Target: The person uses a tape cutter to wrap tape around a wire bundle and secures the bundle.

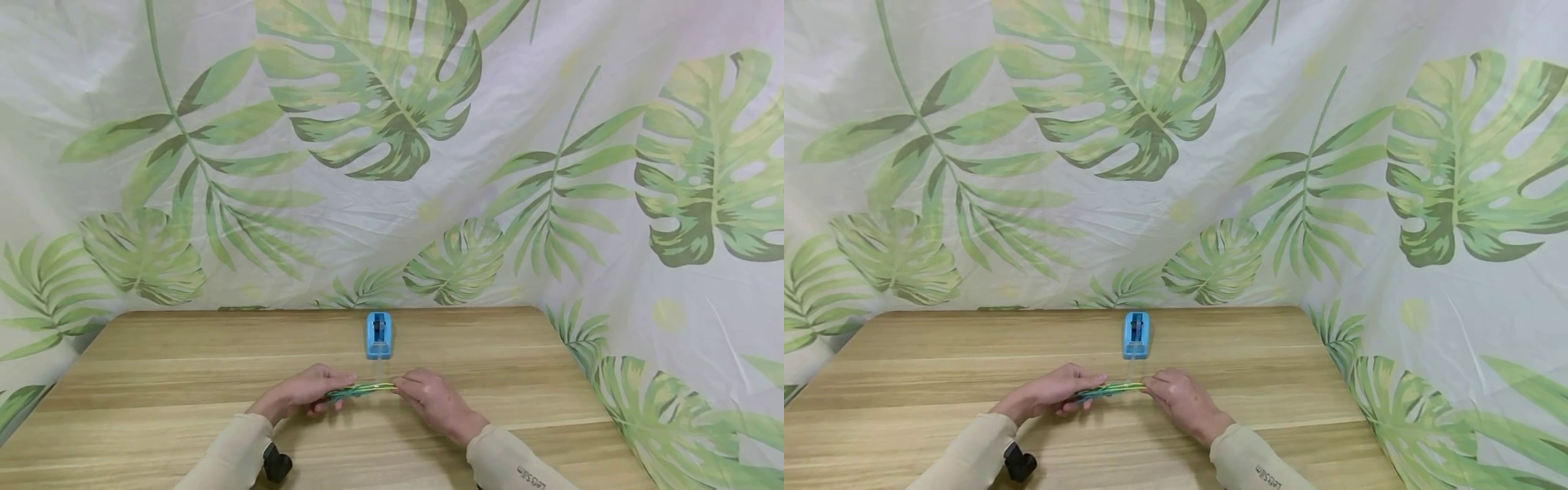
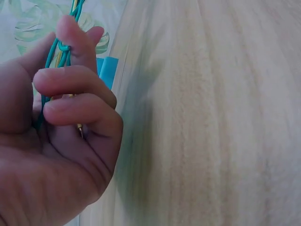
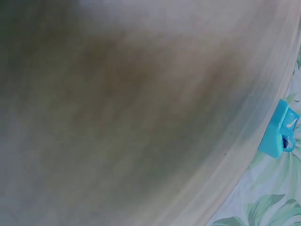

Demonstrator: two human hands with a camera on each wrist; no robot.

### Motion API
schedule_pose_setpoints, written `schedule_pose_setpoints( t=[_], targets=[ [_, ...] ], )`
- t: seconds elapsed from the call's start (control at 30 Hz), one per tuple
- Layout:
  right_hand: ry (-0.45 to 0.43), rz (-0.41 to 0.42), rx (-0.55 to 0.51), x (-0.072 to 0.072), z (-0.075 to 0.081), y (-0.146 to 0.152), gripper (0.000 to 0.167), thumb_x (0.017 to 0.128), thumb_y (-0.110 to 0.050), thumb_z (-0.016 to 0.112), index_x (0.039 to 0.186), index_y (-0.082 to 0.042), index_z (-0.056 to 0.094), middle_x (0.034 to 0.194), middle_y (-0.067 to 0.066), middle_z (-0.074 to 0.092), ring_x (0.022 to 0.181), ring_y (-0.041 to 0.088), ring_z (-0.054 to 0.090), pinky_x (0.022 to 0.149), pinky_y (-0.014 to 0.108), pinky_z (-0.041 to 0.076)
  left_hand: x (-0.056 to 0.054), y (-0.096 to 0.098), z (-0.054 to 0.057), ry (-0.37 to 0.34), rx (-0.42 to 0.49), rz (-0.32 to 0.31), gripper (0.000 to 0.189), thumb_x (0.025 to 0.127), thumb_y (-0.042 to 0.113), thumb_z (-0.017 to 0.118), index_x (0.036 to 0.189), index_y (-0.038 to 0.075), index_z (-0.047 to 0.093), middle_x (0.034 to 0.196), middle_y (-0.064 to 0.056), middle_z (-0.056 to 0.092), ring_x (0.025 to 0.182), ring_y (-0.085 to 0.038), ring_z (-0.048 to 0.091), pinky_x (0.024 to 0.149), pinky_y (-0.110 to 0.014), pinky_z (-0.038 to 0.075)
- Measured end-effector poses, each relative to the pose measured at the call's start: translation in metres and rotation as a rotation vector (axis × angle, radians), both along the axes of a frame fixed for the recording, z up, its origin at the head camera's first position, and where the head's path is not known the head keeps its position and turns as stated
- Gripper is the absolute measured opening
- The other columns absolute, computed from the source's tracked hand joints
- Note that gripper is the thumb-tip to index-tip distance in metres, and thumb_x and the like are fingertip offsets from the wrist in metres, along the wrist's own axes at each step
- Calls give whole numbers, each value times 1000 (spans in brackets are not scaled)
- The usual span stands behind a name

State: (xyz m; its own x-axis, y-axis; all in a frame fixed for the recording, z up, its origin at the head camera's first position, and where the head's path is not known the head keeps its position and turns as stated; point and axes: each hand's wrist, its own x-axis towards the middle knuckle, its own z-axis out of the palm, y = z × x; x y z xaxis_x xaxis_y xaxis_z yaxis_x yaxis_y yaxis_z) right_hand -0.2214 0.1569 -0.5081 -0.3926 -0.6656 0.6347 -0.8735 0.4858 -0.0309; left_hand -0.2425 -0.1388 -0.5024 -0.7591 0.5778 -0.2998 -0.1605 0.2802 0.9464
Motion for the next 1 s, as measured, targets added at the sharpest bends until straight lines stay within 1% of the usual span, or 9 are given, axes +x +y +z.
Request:
schedule_pose_setpoints(
  t=[0.17,0.37,0.47,0.57,0.7,0.83,0.93,1.0],
  targets=[
    [22,-30,37,0,1,-1,26,84,-11,81,109,-8,75,96,-1,74,86,11,68,81,21,54,-1,2,0,54,2,30,41,100,38,62,104,-2,73,63,2,55,47,-9,35,44,-23,32],
    [67,-47,49,-1,1,-1,27,82,-12,82,108,-7,76,95,0,74,84,11,69,79,21,55,0,4,1,94,-2,67,43,99,36,65,99,-7,70,62,3,53,49,-10,35,46,-24,31],
    [57,-56,49,-1,2,-1,26,83,-13,82,108,-7,76,94,0,74,83,11,69,79,20,54,2,6,2,110,7,84,44,99,35,66,97,-9,70,62,2,53,49,-10,35,47,-24,31],
    [21,-70,52,0,4,-2,23,86,-13,79,108,-7,75,96,1,74,84,11,69,79,20,54,3,7,2,124,14,101,45,99,33,66,96,-12,68,62,1,52,49,-10,33,47,-24,29],
    [-74,-98,45,2,7,-3,19,90,-15,76,108,-8,75,96,-1,74,85,10,68,78,22,55,4,9,0,149,11,130,44,99,32,66,96,-12,68,62,1,53,48,-10,33,45,-24,27],
    [-200,-141,43,1,10,-5,18,93,-18,74,109,-10,75,93,-4,72,82,6,64,73,24,54,5,11,-1,176,9,159,42,99,31,67,94,-11,69,62,1,53,48,-9,33,44,-22,26],
    [-319,-174,35,0,13,-5,21,93,-22,74,111,-11,75,95,-3,73,83,6,64,73,24,54,5,11,-1,184,16,176,41,99,29,67,95,-11,70,63,0,54,48,-9,33,43,-21,26],
    [-414,-195,17,-1,15,-5,27,93,-26,74,114,-10,74,102,0,74,88,7,65,75,25,54,6,11,-1,185,23,185,40,99,29,67,96,-11,70,63,0,54,47,-8,32,42,-21,25]
  ],
)
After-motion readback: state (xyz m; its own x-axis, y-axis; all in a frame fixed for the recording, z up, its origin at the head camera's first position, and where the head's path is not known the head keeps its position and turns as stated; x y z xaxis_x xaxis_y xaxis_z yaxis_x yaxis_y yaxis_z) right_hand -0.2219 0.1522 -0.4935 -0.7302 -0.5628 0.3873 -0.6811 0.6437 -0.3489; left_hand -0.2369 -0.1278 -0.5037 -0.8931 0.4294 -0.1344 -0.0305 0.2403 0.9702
